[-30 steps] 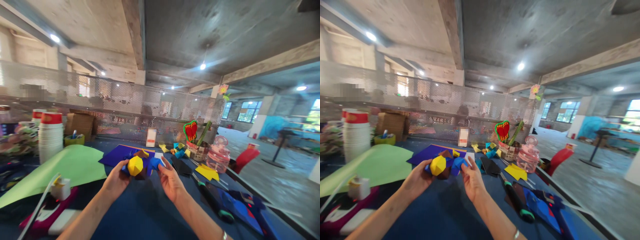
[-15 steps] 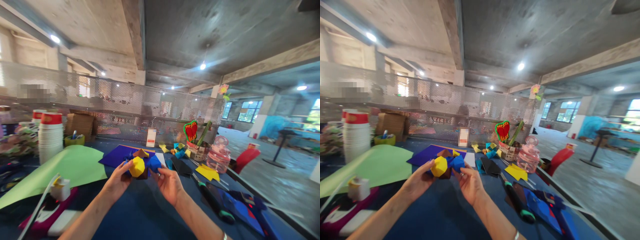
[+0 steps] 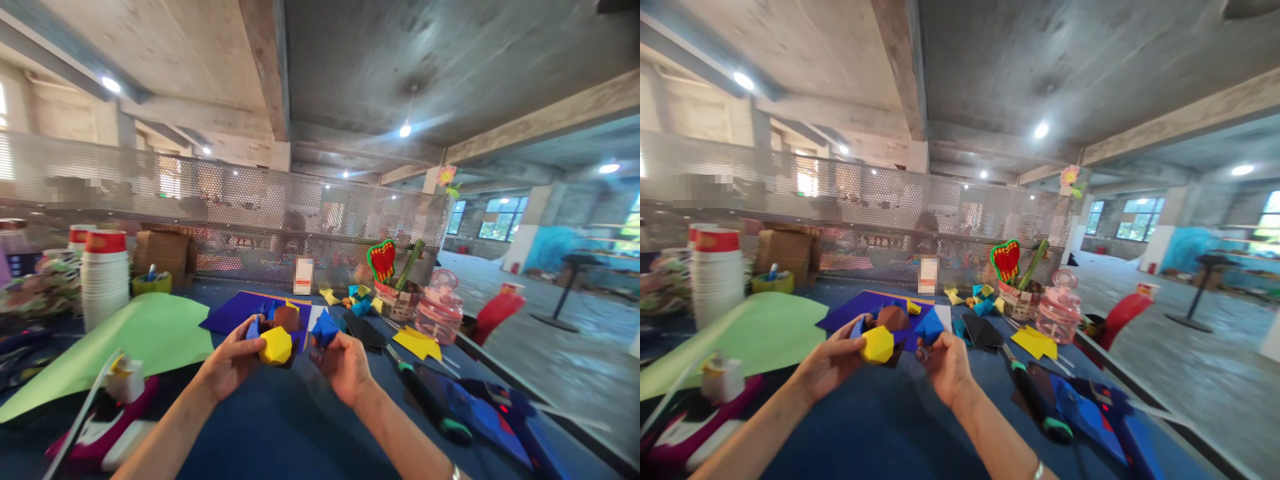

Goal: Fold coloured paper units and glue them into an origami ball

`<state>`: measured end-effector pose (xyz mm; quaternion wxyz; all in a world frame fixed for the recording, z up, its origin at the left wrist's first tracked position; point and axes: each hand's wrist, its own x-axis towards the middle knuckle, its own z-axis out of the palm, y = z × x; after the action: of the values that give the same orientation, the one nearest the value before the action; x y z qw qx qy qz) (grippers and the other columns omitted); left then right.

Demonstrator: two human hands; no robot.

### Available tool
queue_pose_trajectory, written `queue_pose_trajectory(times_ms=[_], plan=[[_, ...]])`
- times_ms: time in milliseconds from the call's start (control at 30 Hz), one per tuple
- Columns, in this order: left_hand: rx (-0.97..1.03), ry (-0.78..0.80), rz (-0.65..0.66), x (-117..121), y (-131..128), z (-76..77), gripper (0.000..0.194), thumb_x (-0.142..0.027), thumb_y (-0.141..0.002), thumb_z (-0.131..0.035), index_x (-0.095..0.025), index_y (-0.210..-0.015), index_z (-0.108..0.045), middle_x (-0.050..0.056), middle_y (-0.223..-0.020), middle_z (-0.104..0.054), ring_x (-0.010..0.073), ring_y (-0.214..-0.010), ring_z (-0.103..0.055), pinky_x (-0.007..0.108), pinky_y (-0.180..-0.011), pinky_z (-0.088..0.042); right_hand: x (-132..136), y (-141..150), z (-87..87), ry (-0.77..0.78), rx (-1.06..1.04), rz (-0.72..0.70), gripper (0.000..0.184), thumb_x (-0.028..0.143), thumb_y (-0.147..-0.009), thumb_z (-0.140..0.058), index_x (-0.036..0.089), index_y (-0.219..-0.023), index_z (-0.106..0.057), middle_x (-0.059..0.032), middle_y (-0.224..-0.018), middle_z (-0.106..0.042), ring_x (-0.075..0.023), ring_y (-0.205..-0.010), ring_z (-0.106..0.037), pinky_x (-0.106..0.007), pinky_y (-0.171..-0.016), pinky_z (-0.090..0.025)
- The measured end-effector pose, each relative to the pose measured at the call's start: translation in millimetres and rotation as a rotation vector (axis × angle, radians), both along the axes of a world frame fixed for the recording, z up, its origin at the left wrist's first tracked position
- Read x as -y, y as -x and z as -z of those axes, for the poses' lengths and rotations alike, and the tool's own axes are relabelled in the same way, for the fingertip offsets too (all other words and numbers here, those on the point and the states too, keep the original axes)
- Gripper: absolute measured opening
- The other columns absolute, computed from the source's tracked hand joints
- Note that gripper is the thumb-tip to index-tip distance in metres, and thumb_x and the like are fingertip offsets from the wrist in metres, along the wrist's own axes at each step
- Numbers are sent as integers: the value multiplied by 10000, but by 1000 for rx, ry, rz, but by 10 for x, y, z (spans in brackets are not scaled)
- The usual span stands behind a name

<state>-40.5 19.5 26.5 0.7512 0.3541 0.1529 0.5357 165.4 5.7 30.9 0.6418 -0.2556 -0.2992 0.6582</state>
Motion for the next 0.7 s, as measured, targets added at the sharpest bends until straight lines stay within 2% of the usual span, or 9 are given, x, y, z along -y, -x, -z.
queue_pose_trajectory(times_ms=[267,400,467,600,700], plan=[[-43,-25,-21,-34,-1,21,373,-57,-666,-727,-172,-992,-587,57,-954,-694,182,-828,-689,271,-769,-560,26,-5,-47,102,6,-63,153,178,-590,-636,163,-741,-619,-12,-650,-634,-130,-589,-559,-241,-539,-448],[-37,-29,-57,-47,0,25,341,-36,-680,-699,-168,-975,-590,49,-927,-691,172,-816,-687,245,-751,-557,52,29,-72,117,50,-54,250,375,-687,-712,178,-816,-629,8,-654,-625,-130,-600,-561,-241,-532,-441],[-47,-20,-54,-41,1,16,308,-47,-716,-666,-162,-993,-595,57,-906,-693,181,-797,-689,256,-727,-565,59,42,-80,126,75,-51,289,410,-692,-736,189,-844,-629,21,-656,-622,-125,-608,-562,-233,-534,-437],[-20,71,-110,-42,-7,-11,267,-48,-791,-568,-123,-1045,-601,78,-842,-700,186,-737,-691,270,-681,-575,43,52,-63,162,93,-12,257,325,-679,-753,185,-848,-619,28,-704,-645,-98,-583,-544,-209,-508,-409],[20,225,-143,-70,-15,-23,225,-87,-848,-519,-86,-1061,-593,102,-829,-706,188,-694,-690,276,-647,-577,14,48,-23,194,124,0,220,319,-712,-713,173,-849,-620,18,-720,-658,-105,-587,-555,-219,-509,-420]])
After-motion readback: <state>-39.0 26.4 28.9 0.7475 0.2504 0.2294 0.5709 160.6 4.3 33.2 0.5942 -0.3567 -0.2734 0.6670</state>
